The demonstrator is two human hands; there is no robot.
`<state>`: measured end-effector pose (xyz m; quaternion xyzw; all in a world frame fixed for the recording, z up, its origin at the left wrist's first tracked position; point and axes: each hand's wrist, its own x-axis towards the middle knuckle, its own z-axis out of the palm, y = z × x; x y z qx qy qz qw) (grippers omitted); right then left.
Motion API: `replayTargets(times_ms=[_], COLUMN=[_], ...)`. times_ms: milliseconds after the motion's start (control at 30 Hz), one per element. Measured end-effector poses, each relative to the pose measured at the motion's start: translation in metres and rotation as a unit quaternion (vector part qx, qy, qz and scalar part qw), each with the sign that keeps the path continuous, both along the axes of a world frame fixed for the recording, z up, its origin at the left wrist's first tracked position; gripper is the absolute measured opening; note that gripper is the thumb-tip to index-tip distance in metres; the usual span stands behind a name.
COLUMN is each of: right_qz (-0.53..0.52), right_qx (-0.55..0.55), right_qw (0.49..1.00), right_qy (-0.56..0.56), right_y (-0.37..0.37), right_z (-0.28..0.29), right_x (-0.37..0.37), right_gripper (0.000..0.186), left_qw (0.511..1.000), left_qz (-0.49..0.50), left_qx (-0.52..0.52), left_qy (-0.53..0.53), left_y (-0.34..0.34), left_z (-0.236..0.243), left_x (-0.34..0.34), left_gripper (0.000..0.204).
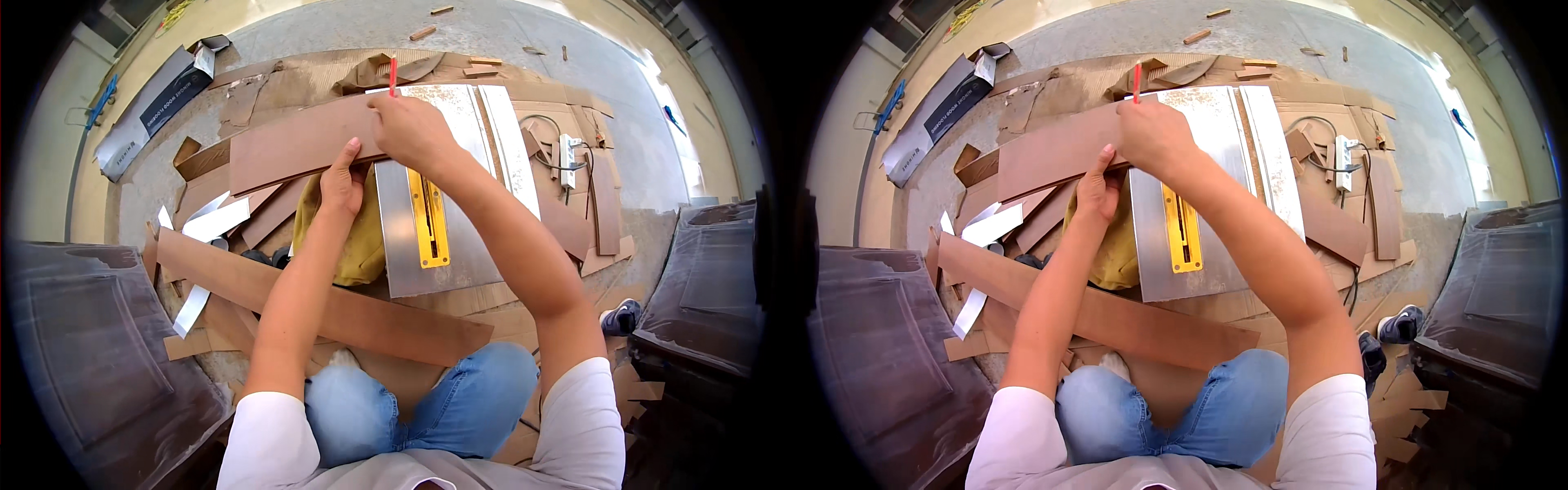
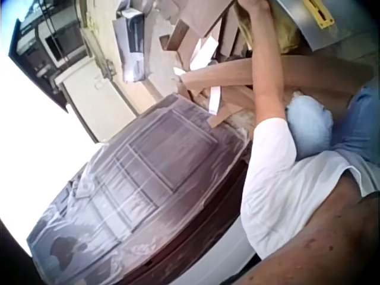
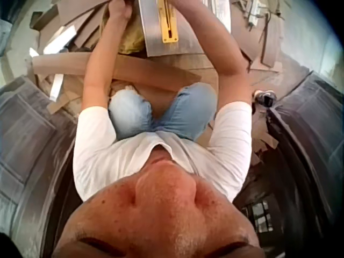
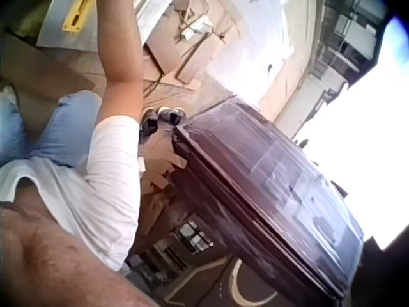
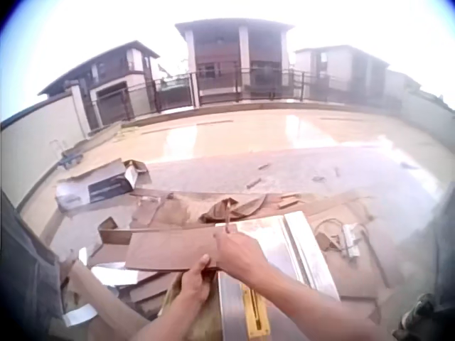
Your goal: The person measures, marks with a pencil, cuts with a table saw, and installs wooden floorboards on a subfloor using glue, a hammer, and a pneumatic nail gun.
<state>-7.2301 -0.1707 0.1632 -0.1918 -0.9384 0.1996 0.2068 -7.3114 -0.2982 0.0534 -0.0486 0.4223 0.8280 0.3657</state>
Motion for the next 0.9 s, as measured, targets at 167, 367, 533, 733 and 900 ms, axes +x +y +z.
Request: replayTargets(times_ms=[167, 367, 533, 733, 900], right_qz=[-0.022, -0.097, -0.098, -0.093, -0.100], right_qx=[0.090, 0.052, 0.049, 0.052, 0.034], right_qw=[0.991, 0.986, 0.990, 0.992, 0.993], right_qy=[-0.099, -0.129, -0.092, -0.071, -0.047], right_y=[-0.085, -0.081, -0.085, -0.088, -0.086], right_z=[-0.024, -0.066, -0.063, -0.067, -0.068], right_x=[-0.010, 0.001, -0.001, 0.005, 0.010], right_gripper=[0.043, 0.057, 0.058, 0.059, 0.057], left_qw=[0.949, 0.973, 0.984, 0.987, 0.985], left_qz=[-0.137, -0.130, -0.099, -0.100, -0.115], left_qx=[0.285, 0.189, 0.130, 0.091, 0.082], left_qy=[0.010, -0.020, -0.075, -0.090, -0.101], left_y=[0.010, 0.004, 0.005, 0.003, -0.001], left_z=[-0.068, -0.019, -0.023, -0.011, 0.034], left_x=[-0.026, 0.005, -0.010, -0.005, 0.019], left_gripper=[0.039, 0.040, 0.037, 0.038, 0.039])
